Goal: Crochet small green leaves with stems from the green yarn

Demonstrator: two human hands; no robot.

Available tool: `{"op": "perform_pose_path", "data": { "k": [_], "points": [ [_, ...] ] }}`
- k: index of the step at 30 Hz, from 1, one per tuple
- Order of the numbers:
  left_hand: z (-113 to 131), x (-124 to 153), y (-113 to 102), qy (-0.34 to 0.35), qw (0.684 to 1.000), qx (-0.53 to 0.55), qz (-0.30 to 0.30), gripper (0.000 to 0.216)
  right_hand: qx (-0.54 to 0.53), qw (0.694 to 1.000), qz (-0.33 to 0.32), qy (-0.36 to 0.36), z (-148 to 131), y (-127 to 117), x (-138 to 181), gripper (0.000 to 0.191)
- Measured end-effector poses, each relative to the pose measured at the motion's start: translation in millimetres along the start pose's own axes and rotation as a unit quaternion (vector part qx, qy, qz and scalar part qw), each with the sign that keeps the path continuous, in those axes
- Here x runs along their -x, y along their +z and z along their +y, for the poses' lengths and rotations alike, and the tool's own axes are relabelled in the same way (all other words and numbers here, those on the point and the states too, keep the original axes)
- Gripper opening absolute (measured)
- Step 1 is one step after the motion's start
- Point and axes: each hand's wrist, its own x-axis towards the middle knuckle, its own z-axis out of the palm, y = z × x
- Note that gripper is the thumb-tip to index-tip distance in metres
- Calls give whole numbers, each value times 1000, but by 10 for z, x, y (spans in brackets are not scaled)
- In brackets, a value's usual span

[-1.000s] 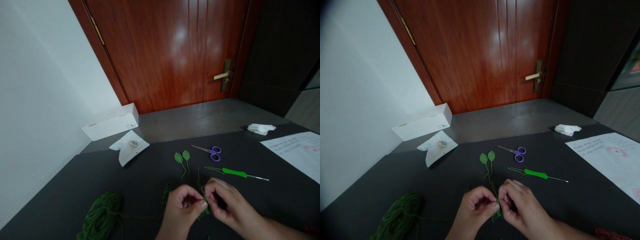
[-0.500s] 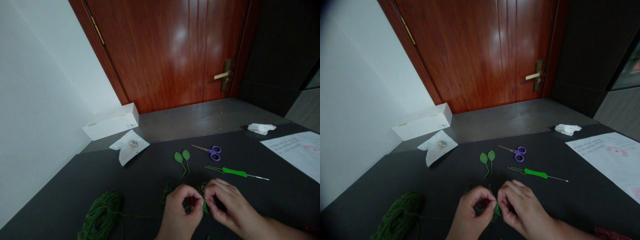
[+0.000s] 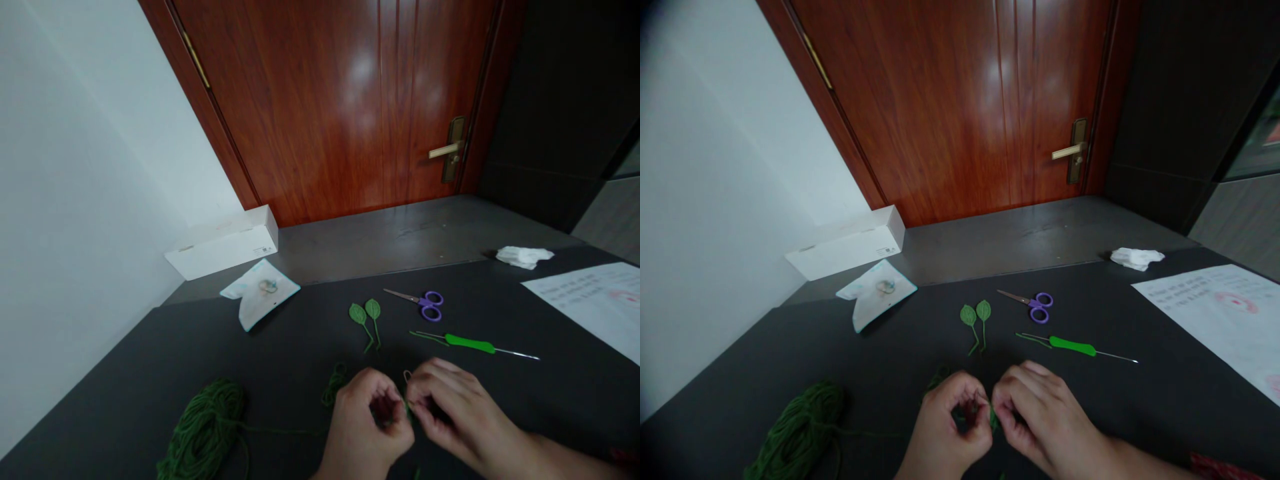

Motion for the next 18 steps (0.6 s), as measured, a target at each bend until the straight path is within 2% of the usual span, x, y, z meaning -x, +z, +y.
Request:
{"op": "perform_pose_path", "data": {
  "k": [4,18],
  "points": [
    [-3,-7,-14,-3,1000,8,11,16,-23,1000,3,9,19,6,7,13],
    [-15,-14,9,8,999,47,0,18,23,999,-24,17,13,26,-3,15]
  ]
}}
